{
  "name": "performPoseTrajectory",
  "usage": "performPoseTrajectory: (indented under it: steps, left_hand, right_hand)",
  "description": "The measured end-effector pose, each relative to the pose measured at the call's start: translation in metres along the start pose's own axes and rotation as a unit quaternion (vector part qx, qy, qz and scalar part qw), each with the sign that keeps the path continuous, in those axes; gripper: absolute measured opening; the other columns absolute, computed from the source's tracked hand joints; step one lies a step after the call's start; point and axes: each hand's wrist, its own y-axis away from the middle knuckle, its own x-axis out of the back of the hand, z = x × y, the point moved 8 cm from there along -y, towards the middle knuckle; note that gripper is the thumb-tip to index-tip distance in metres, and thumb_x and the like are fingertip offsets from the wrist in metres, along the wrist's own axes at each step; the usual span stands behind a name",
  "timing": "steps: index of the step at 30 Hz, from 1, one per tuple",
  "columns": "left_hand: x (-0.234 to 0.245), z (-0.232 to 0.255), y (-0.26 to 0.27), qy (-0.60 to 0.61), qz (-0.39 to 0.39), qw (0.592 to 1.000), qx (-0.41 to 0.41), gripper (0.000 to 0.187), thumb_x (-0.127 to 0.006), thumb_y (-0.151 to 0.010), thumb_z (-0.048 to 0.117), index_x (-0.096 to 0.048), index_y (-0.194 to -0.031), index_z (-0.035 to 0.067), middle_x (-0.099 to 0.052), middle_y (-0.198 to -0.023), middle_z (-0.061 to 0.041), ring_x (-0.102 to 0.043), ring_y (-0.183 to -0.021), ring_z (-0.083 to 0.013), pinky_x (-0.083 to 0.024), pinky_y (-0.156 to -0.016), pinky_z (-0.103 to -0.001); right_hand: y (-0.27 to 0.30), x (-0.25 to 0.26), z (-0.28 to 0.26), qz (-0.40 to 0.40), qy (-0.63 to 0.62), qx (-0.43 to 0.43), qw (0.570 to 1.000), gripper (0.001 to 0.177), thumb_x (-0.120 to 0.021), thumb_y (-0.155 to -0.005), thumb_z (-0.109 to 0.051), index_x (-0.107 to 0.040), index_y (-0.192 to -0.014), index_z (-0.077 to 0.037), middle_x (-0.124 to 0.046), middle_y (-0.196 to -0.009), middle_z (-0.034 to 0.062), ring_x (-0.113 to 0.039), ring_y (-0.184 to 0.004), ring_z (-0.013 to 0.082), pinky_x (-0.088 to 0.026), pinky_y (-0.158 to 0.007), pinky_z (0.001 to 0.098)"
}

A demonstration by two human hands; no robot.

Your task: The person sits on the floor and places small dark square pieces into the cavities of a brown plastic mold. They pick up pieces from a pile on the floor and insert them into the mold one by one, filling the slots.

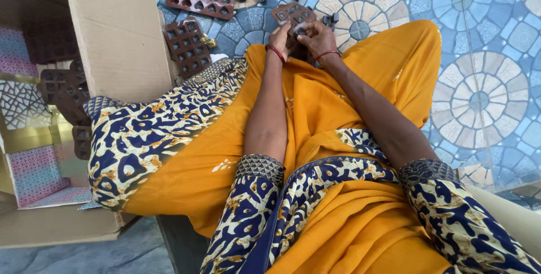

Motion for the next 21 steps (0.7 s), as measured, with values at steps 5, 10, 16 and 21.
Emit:
performPoseTrajectory:
  steps: [5,10,16,21]
  left_hand:
    - [-0.02,0.012,0.015,0.047,-0.07,0.996,-0.013,0.03,-0.073,-0.093,0.029,-0.064,-0.117,0.013,-0.07,-0.098,-0.006,-0.069,-0.083,-0.0235,-0.059,-0.064,-0.042]
    - [-0.043,0.031,0.049,0.056,-0.131,0.99,-0.017,0.033,-0.07,-0.094,0.026,-0.064,-0.123,0.012,-0.073,-0.106,-0.008,-0.072,-0.087,-0.0246,-0.063,-0.073,-0.044]
    - [-0.054,0.033,0.06,0.014,-0.181,0.983,-0.011,0.034,-0.069,-0.096,0.029,-0.064,-0.127,0.016,-0.073,-0.107,-0.008,-0.07,-0.083,-0.0228,-0.062,-0.071,-0.044]
    - [-0.041,0.033,0.051,0.03,-0.137,0.99,-0.017,0.032,-0.068,-0.096,0.03,-0.064,-0.125,0.017,-0.072,-0.104,-0.008,-0.072,-0.086,-0.0238,-0.062,-0.073,-0.045]
  right_hand:
    - [0.008,0.008,-0.036,0.019,-0.005,0.003,1.0,0.029,-0.087,-0.082,-0.005,-0.064,-0.101,-0.003,-0.068,-0.08,0.0019,-0.061,-0.071,0.0088,-0.051,-0.061,0.0256]
    - [0.015,0.017,-0.054,0.043,0.084,0.002,0.996,0.032,-0.09,-0.079,-0.01,-0.064,-0.097,-0.004,-0.068,-0.077,0.0035,-0.064,-0.068,0.0116,-0.053,-0.062,0.0282]
    - [0.011,0.025,-0.04,0.073,0.085,0.012,0.994,0.038,-0.095,-0.073,-0.013,-0.064,-0.091,-0.003,-0.066,-0.076,0.0068,-0.061,-0.067,0.0127,-0.054,-0.062,0.0302]
    - [0.003,0.017,-0.018,0.027,-0.027,-0.006,0.999,0.021,-0.087,-0.086,-0.019,-0.069,-0.091,-0.007,-0.07,-0.078,0.0028,-0.064,-0.07,0.0107,-0.053,-0.063,0.0302]
